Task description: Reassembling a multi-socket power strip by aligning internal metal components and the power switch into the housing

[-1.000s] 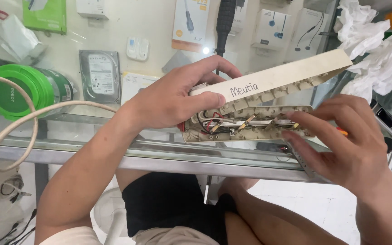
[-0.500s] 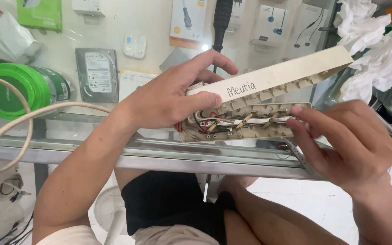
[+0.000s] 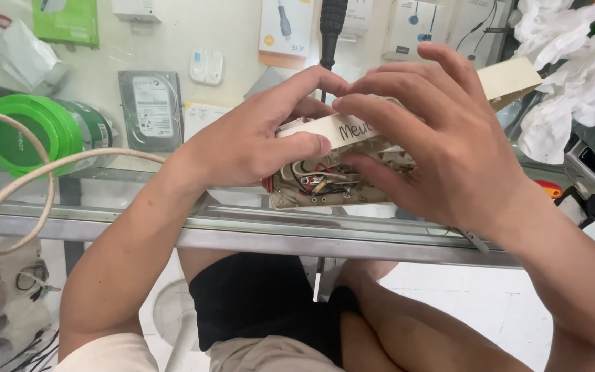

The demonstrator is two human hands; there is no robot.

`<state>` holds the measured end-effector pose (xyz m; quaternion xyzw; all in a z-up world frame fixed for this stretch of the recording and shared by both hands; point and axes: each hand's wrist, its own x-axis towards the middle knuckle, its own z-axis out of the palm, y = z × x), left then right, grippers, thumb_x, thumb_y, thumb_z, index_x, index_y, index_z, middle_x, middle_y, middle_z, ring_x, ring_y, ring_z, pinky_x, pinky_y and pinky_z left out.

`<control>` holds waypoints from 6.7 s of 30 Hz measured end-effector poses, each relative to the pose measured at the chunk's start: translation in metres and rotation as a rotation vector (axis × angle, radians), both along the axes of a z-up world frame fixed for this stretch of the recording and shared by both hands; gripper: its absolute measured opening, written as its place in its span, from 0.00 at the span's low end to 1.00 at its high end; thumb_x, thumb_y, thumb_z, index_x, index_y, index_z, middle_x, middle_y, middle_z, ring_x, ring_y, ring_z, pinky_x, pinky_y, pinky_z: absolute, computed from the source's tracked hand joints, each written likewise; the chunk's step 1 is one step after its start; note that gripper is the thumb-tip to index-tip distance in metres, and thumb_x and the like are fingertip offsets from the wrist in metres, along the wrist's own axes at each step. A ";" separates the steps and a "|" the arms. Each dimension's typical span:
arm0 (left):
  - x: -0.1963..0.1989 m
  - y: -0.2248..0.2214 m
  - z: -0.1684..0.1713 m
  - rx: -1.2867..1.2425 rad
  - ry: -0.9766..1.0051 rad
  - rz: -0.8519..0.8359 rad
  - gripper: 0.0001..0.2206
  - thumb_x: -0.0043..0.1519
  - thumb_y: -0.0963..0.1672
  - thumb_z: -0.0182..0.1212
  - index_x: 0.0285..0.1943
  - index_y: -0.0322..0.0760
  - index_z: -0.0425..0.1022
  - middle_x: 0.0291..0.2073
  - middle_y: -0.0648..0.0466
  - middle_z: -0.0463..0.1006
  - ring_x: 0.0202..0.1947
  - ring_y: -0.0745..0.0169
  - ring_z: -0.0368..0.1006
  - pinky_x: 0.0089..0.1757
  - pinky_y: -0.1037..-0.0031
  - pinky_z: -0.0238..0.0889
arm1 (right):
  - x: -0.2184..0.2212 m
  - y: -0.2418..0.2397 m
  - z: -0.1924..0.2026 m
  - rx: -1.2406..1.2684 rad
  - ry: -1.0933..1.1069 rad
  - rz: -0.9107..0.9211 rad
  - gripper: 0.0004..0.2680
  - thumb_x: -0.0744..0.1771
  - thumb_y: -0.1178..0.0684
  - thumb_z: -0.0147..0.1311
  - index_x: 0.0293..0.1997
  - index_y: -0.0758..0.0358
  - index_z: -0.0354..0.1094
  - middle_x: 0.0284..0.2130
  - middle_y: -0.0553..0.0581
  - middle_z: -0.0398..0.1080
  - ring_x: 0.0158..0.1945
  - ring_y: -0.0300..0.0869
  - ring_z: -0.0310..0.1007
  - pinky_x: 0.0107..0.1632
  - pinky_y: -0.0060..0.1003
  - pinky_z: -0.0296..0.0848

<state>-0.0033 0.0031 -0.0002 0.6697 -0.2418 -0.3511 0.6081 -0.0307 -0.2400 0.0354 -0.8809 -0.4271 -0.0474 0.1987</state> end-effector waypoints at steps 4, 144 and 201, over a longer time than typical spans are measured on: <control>0.000 -0.001 0.001 -0.009 0.026 0.010 0.16 0.63 0.45 0.51 0.60 0.41 0.61 0.45 0.52 0.82 0.41 0.67 0.75 0.44 0.76 0.67 | 0.002 -0.001 -0.001 -0.007 0.012 0.002 0.13 0.71 0.53 0.68 0.59 0.64 0.70 0.52 0.63 0.73 0.55 0.56 0.75 0.69 0.59 0.59; -0.017 0.009 0.014 0.258 -0.467 0.175 0.25 0.47 0.47 0.77 0.45 0.40 0.64 0.41 0.57 0.68 0.39 0.64 0.68 0.38 0.75 0.66 | -0.002 0.011 -0.028 0.176 0.224 0.039 0.16 0.61 0.60 0.66 0.53 0.60 0.70 0.53 0.57 0.75 0.49 0.51 0.75 0.45 0.43 0.67; -0.032 -0.001 -0.001 0.350 -0.976 0.447 0.20 0.59 0.30 0.55 0.59 0.30 0.63 0.50 0.43 0.66 0.33 0.52 0.68 0.24 0.70 0.62 | 0.027 0.017 -0.007 0.125 0.237 -0.097 0.12 0.63 0.64 0.56 0.51 0.68 0.69 0.40 0.57 0.75 0.36 0.50 0.69 0.43 0.45 0.64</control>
